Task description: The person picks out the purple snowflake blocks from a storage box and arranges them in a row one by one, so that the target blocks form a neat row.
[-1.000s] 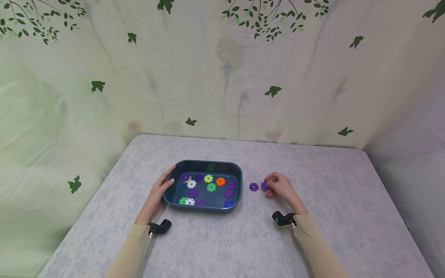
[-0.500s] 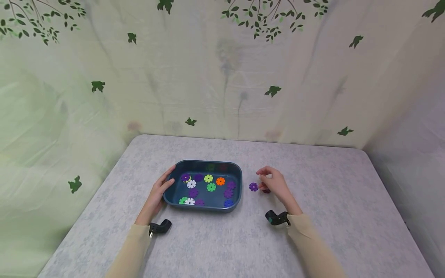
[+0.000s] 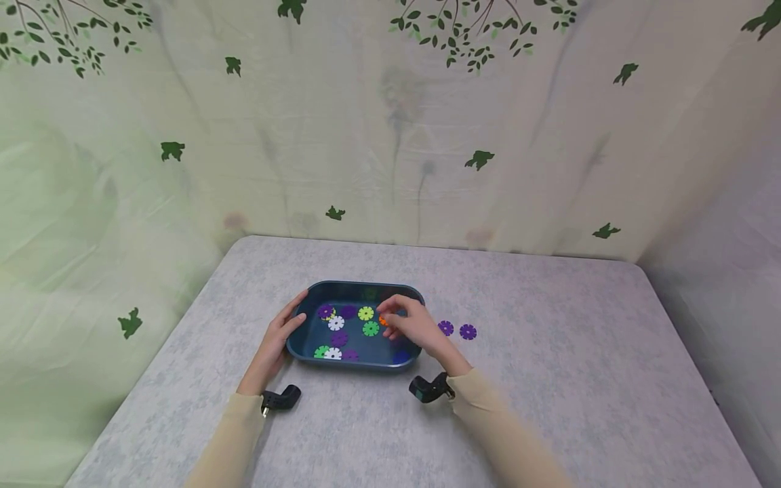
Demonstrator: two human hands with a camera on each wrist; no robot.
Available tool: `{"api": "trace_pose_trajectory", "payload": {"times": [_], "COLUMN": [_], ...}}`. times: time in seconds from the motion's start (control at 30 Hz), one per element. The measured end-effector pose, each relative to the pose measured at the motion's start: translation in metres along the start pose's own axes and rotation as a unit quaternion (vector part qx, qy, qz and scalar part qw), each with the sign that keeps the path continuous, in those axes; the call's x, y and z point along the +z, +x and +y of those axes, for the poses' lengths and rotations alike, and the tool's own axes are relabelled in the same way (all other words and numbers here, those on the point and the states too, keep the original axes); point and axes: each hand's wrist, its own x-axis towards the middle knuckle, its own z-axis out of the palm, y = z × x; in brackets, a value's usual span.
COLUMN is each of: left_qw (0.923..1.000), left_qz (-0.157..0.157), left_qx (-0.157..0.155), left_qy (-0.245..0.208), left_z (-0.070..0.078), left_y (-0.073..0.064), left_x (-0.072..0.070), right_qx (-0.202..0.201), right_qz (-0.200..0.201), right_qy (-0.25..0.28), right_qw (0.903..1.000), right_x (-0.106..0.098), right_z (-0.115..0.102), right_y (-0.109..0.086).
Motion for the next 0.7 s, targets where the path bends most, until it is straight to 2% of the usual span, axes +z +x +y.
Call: {"api": "trace_pose_trajectory", "payload": {"times": [0.17, 0.33, 0.57, 0.7], "left_qw": [1.0, 1.0, 1.0, 1.0], "left_qz": [-0.001, -0.003, -0.002, -0.003], "left_qx": [-0.003, 0.0, -0.004, -0.001], "left_qy": [-0.002, -0.001, 0.0, 0.0], "left_z": [0.001, 0.0, -0.001, -0.001], "left_y": [0.0, 0.001, 0.001, 0.002], "left_x": [-0.001, -0.001, -0.001, -0.001], "right_qx": [0.019, 0.05, 0.058, 0.063], "right_qz": [-0.06, -0.116, -0.122, -0.124], "right_qy": [-0.011, -0.021, -0.104, -0.128], "right_qw": [0.998, 0.9918, 0.9854, 0.9819], "right_x": [0.028, 0.047, 0.062, 0.064], "right_z": [0.006, 0.012, 0.016, 0.017], "right_y": [0.015, 0.022, 0.029, 0.031]}}
